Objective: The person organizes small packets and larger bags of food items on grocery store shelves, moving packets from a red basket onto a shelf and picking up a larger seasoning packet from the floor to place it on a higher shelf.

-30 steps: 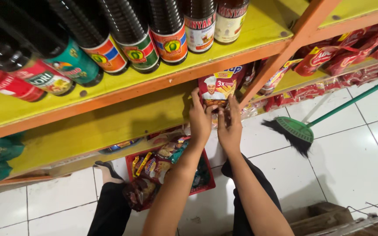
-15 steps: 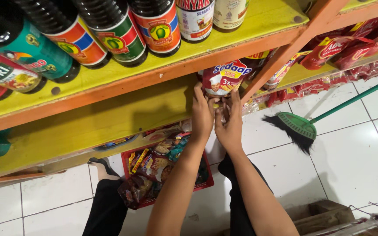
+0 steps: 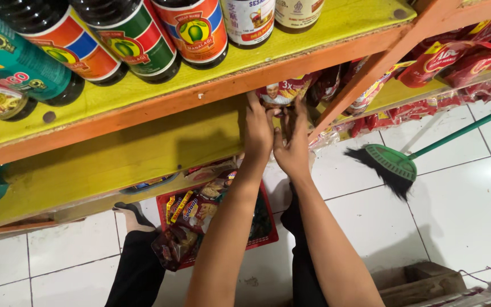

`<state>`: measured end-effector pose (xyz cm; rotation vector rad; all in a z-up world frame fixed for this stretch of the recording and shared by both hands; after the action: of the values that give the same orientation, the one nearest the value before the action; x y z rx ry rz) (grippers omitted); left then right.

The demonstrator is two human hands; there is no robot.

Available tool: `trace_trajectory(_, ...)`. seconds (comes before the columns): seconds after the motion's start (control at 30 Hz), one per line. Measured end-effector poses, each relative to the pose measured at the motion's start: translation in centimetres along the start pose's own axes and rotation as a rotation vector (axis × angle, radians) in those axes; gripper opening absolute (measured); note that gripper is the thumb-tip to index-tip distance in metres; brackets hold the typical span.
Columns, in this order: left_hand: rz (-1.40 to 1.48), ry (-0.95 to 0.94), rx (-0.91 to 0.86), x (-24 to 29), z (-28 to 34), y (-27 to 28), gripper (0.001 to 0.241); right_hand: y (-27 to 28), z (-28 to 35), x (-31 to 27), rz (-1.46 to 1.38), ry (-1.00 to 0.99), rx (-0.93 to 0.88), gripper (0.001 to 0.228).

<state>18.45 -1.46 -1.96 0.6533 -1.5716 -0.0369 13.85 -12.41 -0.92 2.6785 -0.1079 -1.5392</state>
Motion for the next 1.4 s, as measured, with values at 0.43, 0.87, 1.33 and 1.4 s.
trace_trajectory(0.43,-0.101,-0.249,-0.073,2.4,8.9,8.5,0.083,1.5,7.1,-1.6,0.189,0.009,0.000,0.064)
trace_trajectory(0.87,0.047,0.491,-0.169,-23.3,29.8,21.4,0.057,-8.0,23.4,8.5,0.130,-0.676,-0.517,0.047)
trace_trajectory(1.33,0.053,0.589,0.012,-28.2,28.3,24.9,0.057,-19.9,45.0,24.6,-0.397,-1.029,-0.035,0.077)
trace_trajectory(1.4,0.041,0.575,0.030,-29.0,28.0,24.6,0.056,-20.7,47.7,25.2,-0.293,-1.281,0.232,0.071)
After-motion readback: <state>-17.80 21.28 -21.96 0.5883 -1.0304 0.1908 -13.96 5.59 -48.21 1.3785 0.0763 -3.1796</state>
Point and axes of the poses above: each hand's wrist, its own z-axis away from the middle knuckle, its own y-axis out of the back of the hand, x = y × z, the point moved 6 cm from there along -z, towards the middle knuckle, and after that the axes turned 8 degrees about y, right-handed, at the moved point
